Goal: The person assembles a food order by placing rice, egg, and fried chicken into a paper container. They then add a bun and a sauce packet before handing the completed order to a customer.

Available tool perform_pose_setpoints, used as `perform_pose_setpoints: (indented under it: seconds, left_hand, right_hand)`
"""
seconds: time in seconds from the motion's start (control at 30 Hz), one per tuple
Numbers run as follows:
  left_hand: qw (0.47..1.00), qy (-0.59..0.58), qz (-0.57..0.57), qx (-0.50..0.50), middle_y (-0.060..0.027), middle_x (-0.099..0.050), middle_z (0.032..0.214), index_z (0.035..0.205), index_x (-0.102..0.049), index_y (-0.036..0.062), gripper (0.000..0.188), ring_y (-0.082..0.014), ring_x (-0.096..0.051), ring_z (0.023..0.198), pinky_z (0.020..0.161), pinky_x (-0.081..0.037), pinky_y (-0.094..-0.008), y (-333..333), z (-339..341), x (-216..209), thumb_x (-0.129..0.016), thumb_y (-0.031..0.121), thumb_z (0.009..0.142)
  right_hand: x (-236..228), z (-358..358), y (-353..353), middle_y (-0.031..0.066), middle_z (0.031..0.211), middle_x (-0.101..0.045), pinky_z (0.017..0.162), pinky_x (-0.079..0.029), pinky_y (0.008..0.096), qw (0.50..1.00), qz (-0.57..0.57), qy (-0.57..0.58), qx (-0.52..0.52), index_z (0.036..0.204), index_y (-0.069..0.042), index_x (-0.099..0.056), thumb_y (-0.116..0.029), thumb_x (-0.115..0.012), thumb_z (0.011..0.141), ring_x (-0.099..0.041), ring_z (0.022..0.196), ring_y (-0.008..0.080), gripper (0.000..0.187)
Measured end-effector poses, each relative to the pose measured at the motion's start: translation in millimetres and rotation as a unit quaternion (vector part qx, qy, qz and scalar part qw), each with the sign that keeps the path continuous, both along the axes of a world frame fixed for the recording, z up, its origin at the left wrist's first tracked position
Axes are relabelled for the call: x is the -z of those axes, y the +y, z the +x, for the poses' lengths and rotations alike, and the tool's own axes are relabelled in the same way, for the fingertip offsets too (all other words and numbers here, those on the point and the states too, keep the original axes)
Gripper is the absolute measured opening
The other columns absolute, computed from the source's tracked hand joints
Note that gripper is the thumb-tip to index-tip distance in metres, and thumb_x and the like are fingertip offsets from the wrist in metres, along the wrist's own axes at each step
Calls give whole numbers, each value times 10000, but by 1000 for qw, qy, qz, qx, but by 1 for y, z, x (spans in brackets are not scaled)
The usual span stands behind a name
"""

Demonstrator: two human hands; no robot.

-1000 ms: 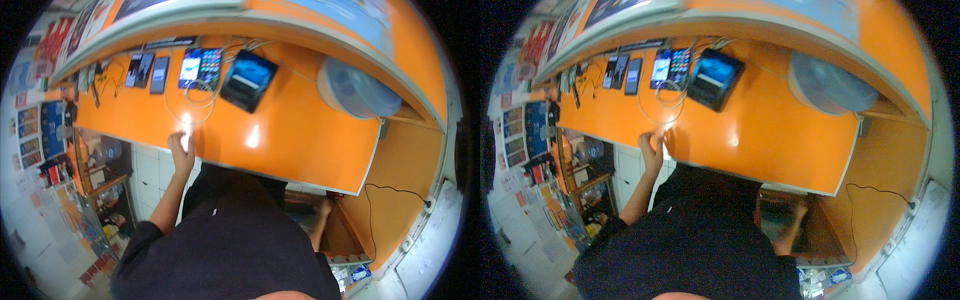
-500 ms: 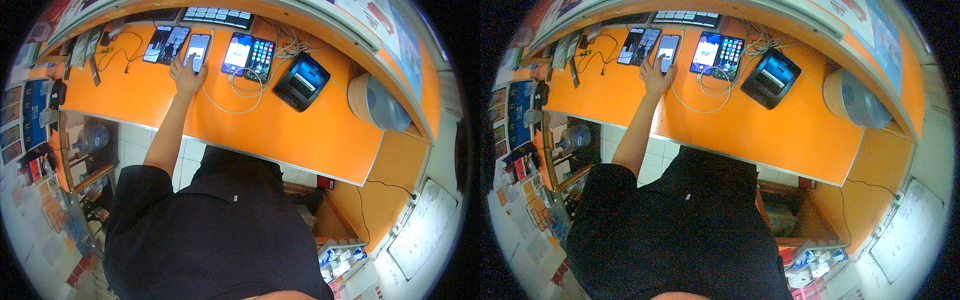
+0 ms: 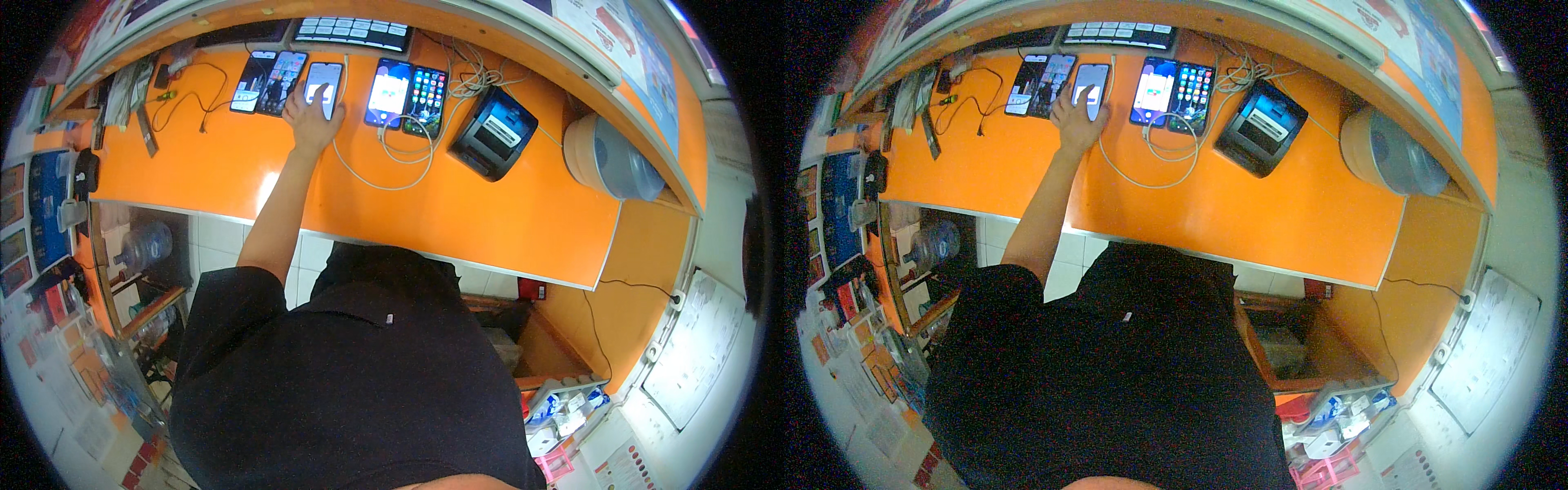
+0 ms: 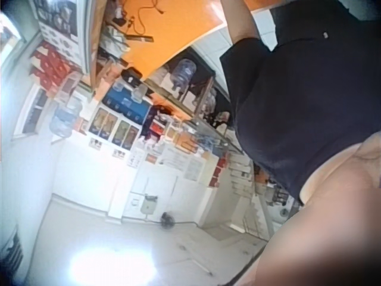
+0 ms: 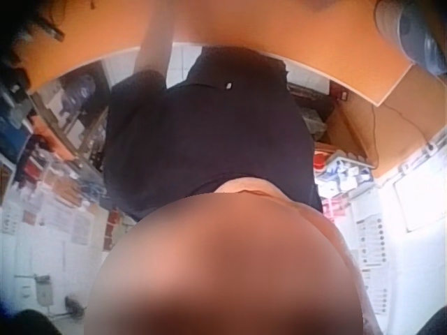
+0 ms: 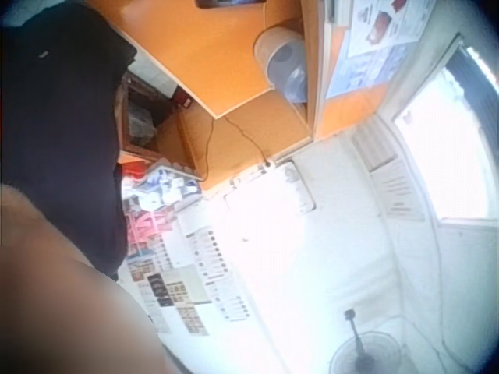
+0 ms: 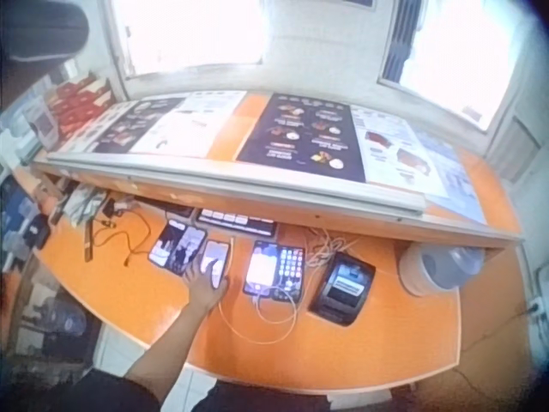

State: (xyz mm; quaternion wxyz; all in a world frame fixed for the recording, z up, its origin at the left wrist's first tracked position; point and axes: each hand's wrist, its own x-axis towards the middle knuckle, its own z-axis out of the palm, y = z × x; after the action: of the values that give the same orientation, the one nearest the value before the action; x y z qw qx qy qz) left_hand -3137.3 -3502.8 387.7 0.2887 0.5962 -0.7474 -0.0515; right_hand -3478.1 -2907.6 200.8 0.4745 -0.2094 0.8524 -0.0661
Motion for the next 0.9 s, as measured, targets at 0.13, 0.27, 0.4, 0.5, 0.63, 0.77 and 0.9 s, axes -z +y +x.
perform_pose_setpoints:
  seconds: [0.13,0.27,0.4,0.5,0.63,0.77,0.9]
  left_hand:
    - [998,48,-15,26,-248,-348,1475,1375,-547,161,575,-435,-279,1351,1074,-215,-605,17,5,-12,-673,397,865]
    - [992,93,-14,81,-237,-376,1446,1367,-548,130,561,-406,-323,1326,1064,-250,-562,56,1,-20,-697,304,855]
    - [984,118,10,135,-196,-421,1424,1362,-551,126,559,-381,-368,1303,1057,-277,-520,107,-18,-24,-706,265,844]
    - [971,143,49,186,-174,-428,1430,1360,-554,132,558,-383,-369,1307,1065,-276,-528,136,-36,-26,-707,257,838]
    - [948,166,97,252,-160,-419,1447,1353,-562,149,556,-391,-359,1318,1082,-266,-542,152,-60,-30,-711,251,827]
    - [940,150,98,290,-160,-404,1468,1353,-567,156,562,-397,-340,1334,1096,-253,-548,153,-88,-39,-718,256,821]
    - [934,145,80,317,-162,-393,1483,1381,-559,161,592,-404,-319,1349,1104,-241,-551,142,-119,-48,-724,265,822]
  right_hand:
    - [2,10,3,152,884,-707,680,-527,435,1000,-6,2,14,1010,-25,-685,-398,-731,862,-651,748,309,404]
    - [23,14,25,155,881,-706,670,-520,437,999,-13,11,31,1011,-25,-687,-402,-734,862,-647,736,310,408]
    - [40,-4,54,158,878,-706,661,-514,439,996,-43,63,44,1012,-25,-689,-406,-737,861,-642,723,312,412]
    - [7,-42,46,160,876,-706,654,-510,440,947,-212,183,160,1013,-26,-690,-409,-739,861,-639,714,313,415]
    - [-114,-88,-39,153,993,-636,855,-484,386,798,-335,399,305,1005,41,-574,-308,-650,958,-586,913,225,360]
    - [-218,-85,-158,116,1122,-624,903,-485,332,785,-441,334,278,1198,31,-580,-212,-619,997,-596,1020,217,318]
    - [-254,-66,-250,107,1205,-620,882,-484,341,812,-484,257,200,1229,-42,-607,-221,-644,979,-592,1089,210,310]
